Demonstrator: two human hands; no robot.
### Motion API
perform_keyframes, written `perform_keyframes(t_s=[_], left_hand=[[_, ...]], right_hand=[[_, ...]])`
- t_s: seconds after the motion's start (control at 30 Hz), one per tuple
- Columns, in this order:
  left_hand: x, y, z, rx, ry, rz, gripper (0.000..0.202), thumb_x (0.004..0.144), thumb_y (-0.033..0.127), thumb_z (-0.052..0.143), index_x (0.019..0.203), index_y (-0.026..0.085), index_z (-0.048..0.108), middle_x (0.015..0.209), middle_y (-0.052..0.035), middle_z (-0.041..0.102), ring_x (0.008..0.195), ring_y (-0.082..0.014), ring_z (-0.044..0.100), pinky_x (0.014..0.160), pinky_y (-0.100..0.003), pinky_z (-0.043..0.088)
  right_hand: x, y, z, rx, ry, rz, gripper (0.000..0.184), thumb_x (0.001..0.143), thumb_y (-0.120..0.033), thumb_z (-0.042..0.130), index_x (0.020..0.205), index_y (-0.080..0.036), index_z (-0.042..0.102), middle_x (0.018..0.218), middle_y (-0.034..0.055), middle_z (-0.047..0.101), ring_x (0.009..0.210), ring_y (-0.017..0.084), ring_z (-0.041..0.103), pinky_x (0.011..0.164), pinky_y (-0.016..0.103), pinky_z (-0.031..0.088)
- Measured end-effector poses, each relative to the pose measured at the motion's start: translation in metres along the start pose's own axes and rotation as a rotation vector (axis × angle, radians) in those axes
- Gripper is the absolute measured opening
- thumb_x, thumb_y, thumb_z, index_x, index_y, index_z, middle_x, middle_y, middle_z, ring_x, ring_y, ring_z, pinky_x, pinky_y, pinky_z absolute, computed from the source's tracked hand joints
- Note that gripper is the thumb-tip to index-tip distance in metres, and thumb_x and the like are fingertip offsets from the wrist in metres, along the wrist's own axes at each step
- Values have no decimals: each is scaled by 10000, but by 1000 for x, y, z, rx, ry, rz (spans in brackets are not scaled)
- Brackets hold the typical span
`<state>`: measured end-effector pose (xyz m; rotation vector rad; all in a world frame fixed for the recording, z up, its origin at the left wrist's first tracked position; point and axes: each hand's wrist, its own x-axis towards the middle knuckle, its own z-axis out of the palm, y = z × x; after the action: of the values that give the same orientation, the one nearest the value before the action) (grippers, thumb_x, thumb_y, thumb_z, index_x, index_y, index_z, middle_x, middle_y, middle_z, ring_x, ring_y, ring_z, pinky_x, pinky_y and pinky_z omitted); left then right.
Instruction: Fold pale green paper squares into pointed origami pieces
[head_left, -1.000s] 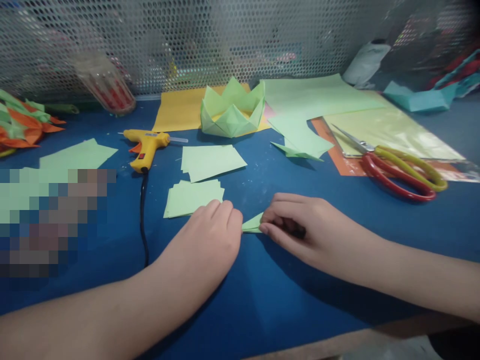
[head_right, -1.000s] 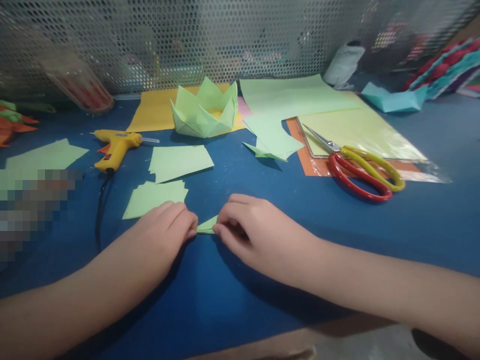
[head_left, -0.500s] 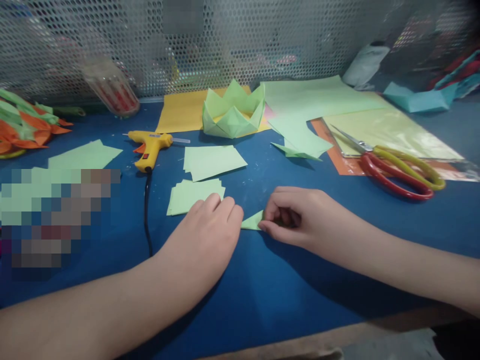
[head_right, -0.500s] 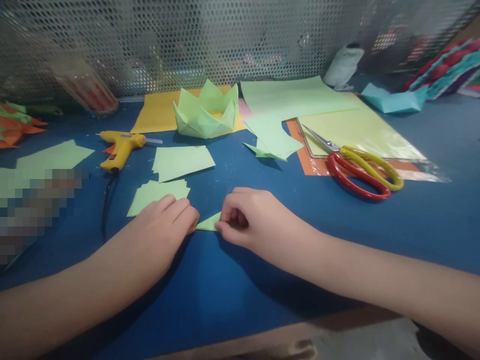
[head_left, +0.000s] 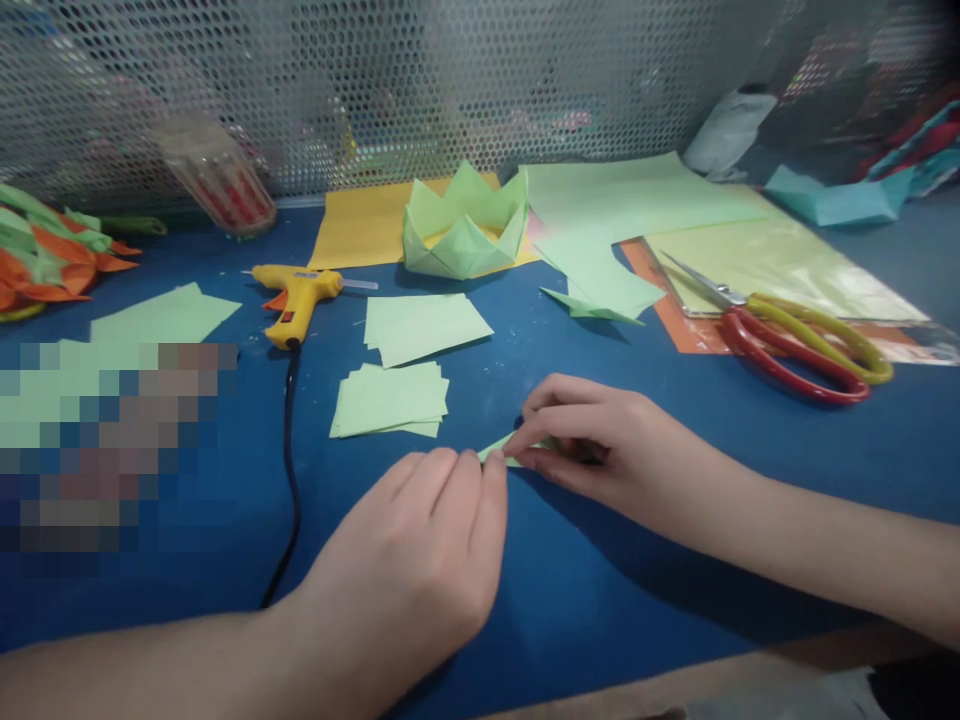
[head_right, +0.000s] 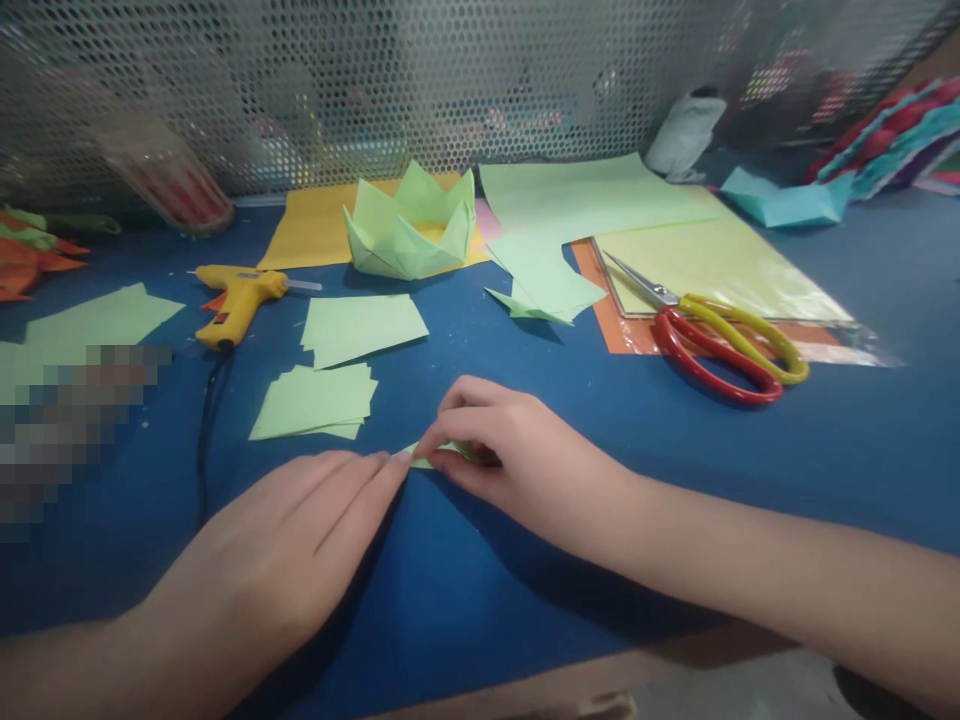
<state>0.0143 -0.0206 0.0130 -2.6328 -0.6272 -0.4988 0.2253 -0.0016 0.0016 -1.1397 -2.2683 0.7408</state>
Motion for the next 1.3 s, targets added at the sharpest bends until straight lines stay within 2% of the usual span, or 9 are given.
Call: perform_keyframes(t_s=[0.1,0.23,0.47,0.63,0.87,1.03,1.3], left_hand=[[-5,5,2,19,-26,-19,286,876,-30,383,1010,-23,635,909,-169,737,778,-273,705,678,-363,542],[-8,11,4,40,-12,-27,269,867,-23,407,1045,-62,605,952,-202,726,793,-297,700,710,-388,521],[-10,15,4,66,-11,-52,279,883,-24,361,1037,-56,592,937,-193,730,814,-303,702,744,-395,489],[-10,15,4,87,-41,-57,302,877,-17,353,1032,-47,611,951,-187,730,831,-291,701,754,-388,494],[-9,19,0,146,-88,-46,360,851,-4,351,1054,-39,646,1004,-189,723,892,-273,692,779,-373,505],[-8,19,0,148,-96,-52,363,847,-7,348,1032,-37,659,993,-182,727,875,-269,691,775,-372,492],[-7,20,0,111,-101,-84,349,865,18,360,1019,-13,671,968,-181,724,892,-280,652,739,-401,474]], right_hand=[[-1,2,1,-9,4,-61,161,903,-122,544,935,-179,691,907,38,564,697,79,565,617,187,461],[-3,2,2,-47,2,-137,173,933,-127,502,945,-157,672,907,53,576,789,106,588,713,209,497],[-7,-5,1,-219,-12,-179,251,965,-139,416,979,-146,666,923,84,617,818,163,579,711,270,527],[-10,-7,3,-342,17,-249,242,938,-70,426,1032,-97,647,941,104,632,839,182,573,762,294,523],[-12,-12,4,-520,40,-287,332,972,-81,336,1014,-101,665,930,105,662,809,178,588,753,315,532],[-15,-16,4,-657,58,-326,422,989,-84,270,982,-104,691,882,99,683,760,179,607,656,310,493],[-17,-23,3,-806,89,-391,435,941,1,301,828,-105,708,817,93,692,718,187,604,620,330,432]])
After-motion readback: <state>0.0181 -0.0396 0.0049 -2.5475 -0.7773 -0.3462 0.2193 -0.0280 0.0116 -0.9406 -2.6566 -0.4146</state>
